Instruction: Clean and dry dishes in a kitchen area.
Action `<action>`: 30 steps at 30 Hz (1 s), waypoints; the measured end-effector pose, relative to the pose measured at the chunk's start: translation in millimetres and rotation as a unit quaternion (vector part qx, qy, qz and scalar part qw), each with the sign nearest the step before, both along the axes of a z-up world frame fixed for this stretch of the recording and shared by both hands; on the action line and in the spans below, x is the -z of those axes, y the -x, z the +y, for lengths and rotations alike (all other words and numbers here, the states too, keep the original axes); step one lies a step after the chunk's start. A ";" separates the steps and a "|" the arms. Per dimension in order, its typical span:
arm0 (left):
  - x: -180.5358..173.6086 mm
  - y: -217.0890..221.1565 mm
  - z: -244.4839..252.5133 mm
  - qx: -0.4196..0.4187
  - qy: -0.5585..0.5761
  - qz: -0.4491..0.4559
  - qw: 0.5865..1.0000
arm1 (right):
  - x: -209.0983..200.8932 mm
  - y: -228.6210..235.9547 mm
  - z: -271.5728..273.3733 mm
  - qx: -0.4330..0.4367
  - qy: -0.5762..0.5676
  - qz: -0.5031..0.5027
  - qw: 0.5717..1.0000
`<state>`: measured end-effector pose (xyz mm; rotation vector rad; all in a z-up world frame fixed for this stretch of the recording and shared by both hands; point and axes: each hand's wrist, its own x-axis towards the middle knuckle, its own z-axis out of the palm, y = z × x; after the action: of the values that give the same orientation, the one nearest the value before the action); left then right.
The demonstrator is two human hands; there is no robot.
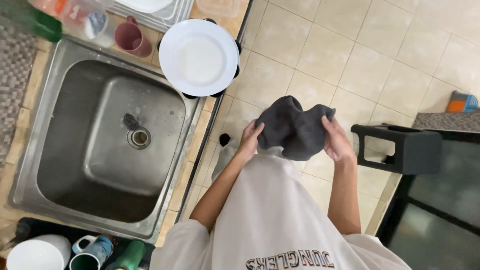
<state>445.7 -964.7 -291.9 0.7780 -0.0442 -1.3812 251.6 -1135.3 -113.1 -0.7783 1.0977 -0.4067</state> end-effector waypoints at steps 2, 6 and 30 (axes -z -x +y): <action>-19.5 -13.7 6.7 -0.036 0.000 -0.056 0.998 | 4.0 -10.6 -11.9 -0.051 0.016 0.028 0.998; -58.4 -31.6 29.4 -0.080 -0.067 -0.190 0.976 | 15.9 -28.9 -45.3 -0.277 0.104 0.097 0.950; -225.2 -8.1 31.2 -0.245 -0.473 -0.549 0.644 | -55.7 -203.5 -147.8 -0.600 0.495 -0.011 0.629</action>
<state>453.8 -933.4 -66.7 2.2541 -0.0488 -0.1133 455.2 -1283.1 -57.3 -2.2644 0.0044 0.2156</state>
